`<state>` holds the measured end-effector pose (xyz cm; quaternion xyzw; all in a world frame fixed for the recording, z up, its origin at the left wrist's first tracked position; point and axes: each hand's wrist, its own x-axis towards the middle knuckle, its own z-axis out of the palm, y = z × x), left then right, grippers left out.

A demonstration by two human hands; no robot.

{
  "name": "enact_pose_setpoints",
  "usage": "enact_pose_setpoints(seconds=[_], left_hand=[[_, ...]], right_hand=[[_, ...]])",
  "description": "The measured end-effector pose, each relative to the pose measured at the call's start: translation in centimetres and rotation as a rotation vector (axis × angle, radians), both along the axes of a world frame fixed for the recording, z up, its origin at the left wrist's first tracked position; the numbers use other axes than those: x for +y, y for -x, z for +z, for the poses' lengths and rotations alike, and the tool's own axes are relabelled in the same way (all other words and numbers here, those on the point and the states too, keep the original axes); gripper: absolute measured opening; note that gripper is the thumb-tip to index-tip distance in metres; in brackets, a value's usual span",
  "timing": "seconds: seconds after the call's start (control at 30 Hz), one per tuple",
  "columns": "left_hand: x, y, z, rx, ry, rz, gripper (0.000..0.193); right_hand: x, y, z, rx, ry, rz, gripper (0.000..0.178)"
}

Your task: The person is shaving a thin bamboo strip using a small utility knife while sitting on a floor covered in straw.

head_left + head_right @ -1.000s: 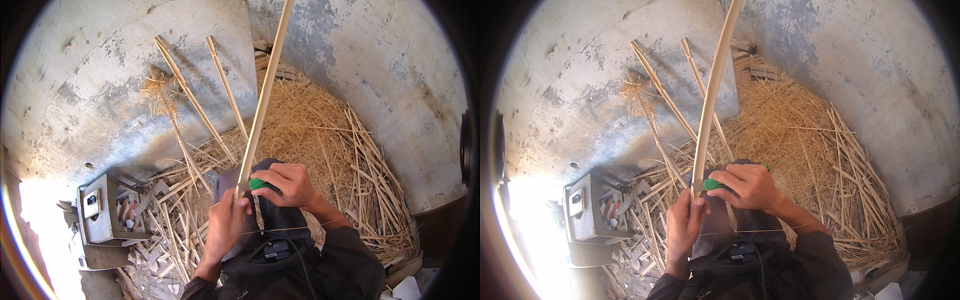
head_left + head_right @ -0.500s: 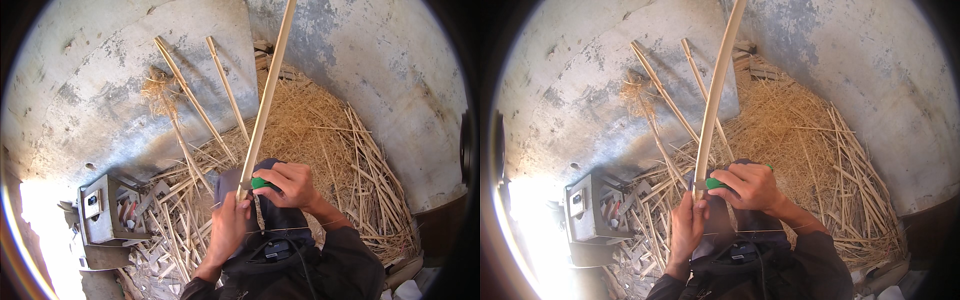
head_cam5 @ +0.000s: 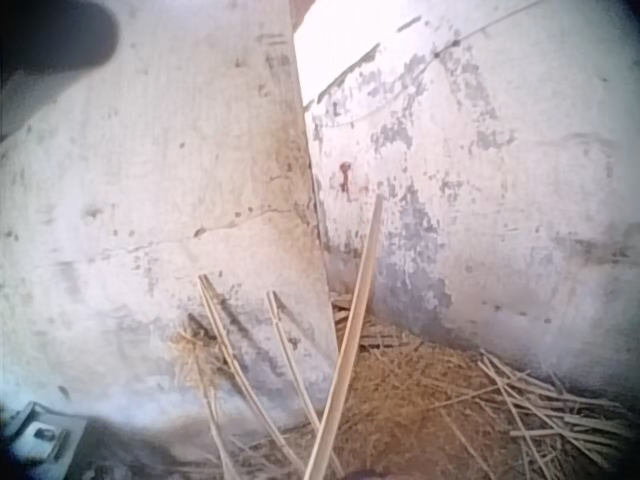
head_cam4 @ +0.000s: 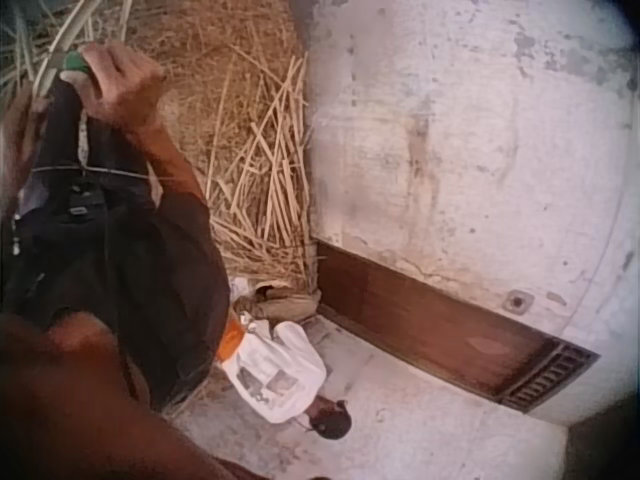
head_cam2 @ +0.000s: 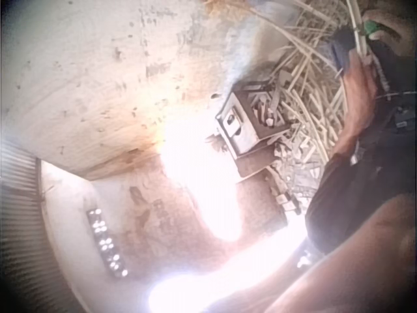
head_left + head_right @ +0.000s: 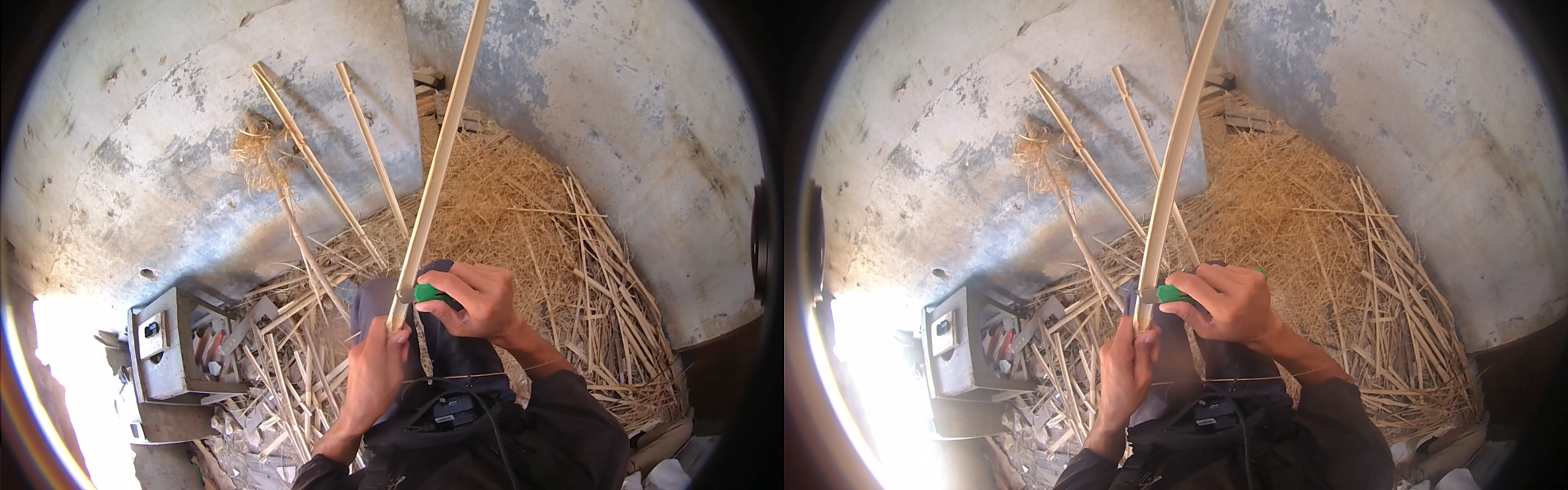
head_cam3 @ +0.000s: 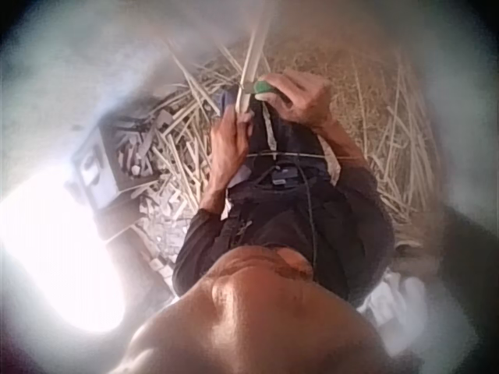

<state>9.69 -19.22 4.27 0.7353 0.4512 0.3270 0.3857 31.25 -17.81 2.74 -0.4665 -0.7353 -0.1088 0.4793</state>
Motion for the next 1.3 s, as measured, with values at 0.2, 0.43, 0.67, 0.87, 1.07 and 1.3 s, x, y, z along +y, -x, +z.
enact_pose_setpoints(seconds=[0.2, 0.43, 0.67, 0.87, 1.07, 1.3], left_hand=[[0.1, 0.2, 0.1, 0.014, 0.003, -0.012, 0.020], [-0.1, 0.5, -0.3, 0.011, -0.012, -0.002, 0.016], [-0.4, 0.9, -1.2, 0.027, -0.018, -0.011, 0.015], [-0.5, 1.2, -1.4, 0.044, -0.035, -0.010, 0.016], [-0.7, 1.5, -1.9, 0.060, -0.057, -0.014, 0.015], [-0.9, 1.7, -2.2, 0.072, -0.050, -0.011, 0.011]], right_hand=[[0.0, 0.0, 0.2, -0.014, -0.004, -0.018, 0.032], [0.0, 0.0, 0.3, -0.016, 0.004, -0.022, 0.031], [0.3, -0.4, 0.5, 0.010, 0.009, -0.035, 0.032], [0.4, -0.4, 0.5, 0.017, 0.014, -0.038, 0.032], [0.6, -0.7, 0.5, 0.059, -0.001, -0.061, 0.032], [0.5, -0.7, 0.5, 0.047, 0.017, -0.065, 0.030]])
